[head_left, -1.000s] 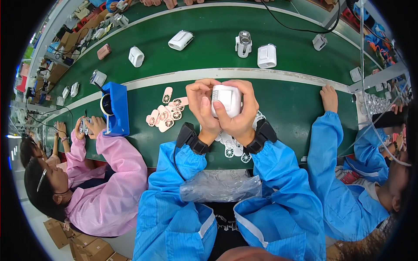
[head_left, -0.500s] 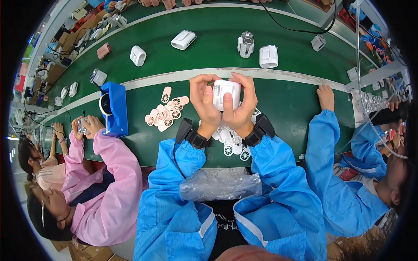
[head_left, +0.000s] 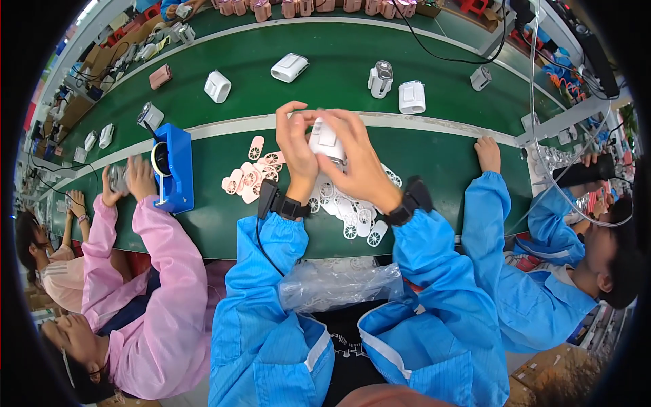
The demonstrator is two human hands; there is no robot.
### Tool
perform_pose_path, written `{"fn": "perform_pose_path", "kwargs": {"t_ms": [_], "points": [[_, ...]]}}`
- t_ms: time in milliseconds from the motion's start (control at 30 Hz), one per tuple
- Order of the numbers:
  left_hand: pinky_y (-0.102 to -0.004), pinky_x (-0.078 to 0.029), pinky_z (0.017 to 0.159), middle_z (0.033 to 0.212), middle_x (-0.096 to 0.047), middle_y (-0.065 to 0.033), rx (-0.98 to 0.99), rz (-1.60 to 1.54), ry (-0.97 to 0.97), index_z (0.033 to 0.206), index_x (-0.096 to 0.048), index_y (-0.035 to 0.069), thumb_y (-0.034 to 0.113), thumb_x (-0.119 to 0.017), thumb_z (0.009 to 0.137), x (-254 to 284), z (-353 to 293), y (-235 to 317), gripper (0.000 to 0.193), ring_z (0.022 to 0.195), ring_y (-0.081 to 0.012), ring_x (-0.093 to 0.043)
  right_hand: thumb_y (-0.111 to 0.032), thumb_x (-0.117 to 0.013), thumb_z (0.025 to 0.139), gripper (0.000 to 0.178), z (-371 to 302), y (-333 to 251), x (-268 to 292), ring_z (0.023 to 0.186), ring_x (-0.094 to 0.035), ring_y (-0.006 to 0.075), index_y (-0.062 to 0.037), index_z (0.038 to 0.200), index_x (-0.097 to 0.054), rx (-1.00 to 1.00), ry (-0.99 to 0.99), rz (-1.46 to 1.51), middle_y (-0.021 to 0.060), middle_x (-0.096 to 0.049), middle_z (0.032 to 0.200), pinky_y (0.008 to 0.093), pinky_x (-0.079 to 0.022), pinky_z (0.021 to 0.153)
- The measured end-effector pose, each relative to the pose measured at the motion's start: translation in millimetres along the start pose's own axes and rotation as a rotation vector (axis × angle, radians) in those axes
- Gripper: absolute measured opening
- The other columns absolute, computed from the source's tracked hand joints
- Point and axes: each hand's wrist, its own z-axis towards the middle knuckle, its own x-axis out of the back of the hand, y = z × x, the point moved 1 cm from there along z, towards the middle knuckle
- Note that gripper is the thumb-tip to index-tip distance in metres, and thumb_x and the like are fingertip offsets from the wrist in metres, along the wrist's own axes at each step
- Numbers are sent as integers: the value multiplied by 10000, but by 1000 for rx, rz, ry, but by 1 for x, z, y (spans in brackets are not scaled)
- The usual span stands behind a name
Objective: Manually assembling small white electronic components on a factory production line.
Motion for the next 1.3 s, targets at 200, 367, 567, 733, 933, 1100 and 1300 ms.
{"fn": "perform_pose_path", "kwargs": {"t_ms": [200, 367, 567, 733, 933, 1100, 1300], "points": [[-340, -536, 864, 1188, -691, -179, 158, 141, 2, 1319, -531, 19, 362, -425, 1136, 15, 7, -11, 403, 1006, -217, -672, -205, -833, 840, 605, 10, 32, -1, 1053, -700, 385, -49, 1378, -605, 443, -341, -502, 203, -698, 1204, 452, -576, 878], [-331, -526, 903, 1303, -645, -145, 35, 207, 77, 1364, -532, 22, 333, -489, 1131, 5, 10, -23, 391, 1037, -195, -661, -335, -878, 818, 586, 54, 94, -17, 975, -741, 376, -28, 1259, -644, -127, -215, -327, 202, -744, 1064, 459, -591, 832], [-327, -507, 906, 1326, -617, -133, 86, 177, 19, 1334, -552, 11, 237, -585, 1102, 1, 4, -27, 325, 1009, -168, -645, -411, -871, 831, 594, 67, 143, -31, 918, -737, 415, 29, 1168, -658, -533, -127, -470, 207, -749, 1013, 499, -587, 787], [-323, -517, 884, 1277, -628, -121, 94, 167, 47, 1280, -565, 7, 216, -613, 1091, 14, 1, -30, 286, 1016, -167, -672, -501, -841, 870, 563, 47, 117, 1, 804, -710, 383, 17, 1025, -685, -220, 293, -430, 195, -723, 895, 459, -551, 682], [-311, -537, 808, 1187, -665, -105, 45, 140, 29, 1205, -593, 0, 179, -657, 1066, 5, 8, -29, 236, 983, -176, -714, -530, -817, 880, 634, -1, 225, 100, 900, -734, 324, 52, 1111, -717, -707, 323, -859, 195, -755, 991, 447, -573, 800], [-296, -550, 804, 1156, -679, -92, 96, 126, -91, 1151, -614, -2, 138, -689, 1042, 2, 10, -36, 193, 974, -180, -723, -661, -795, 791, 808, -15, 283, 133, 1041, -744, 424, 36, 1192, -706, -992, 106, -524, 260, -764, 1133, 476, -574, 917], [-290, -566, 836, 1170, -709, -92, 9, 146, -302, 1261, -637, -4, 148, -744, 1003, -7, -1, -18, 318, 989, -175, -728, -371, -837, 891, 467, -7, 147, 141, 799, -722, 178, 10, 1137, -730, -701, 70, -170, 97, -758, 912, 323, -572, 720]]}}
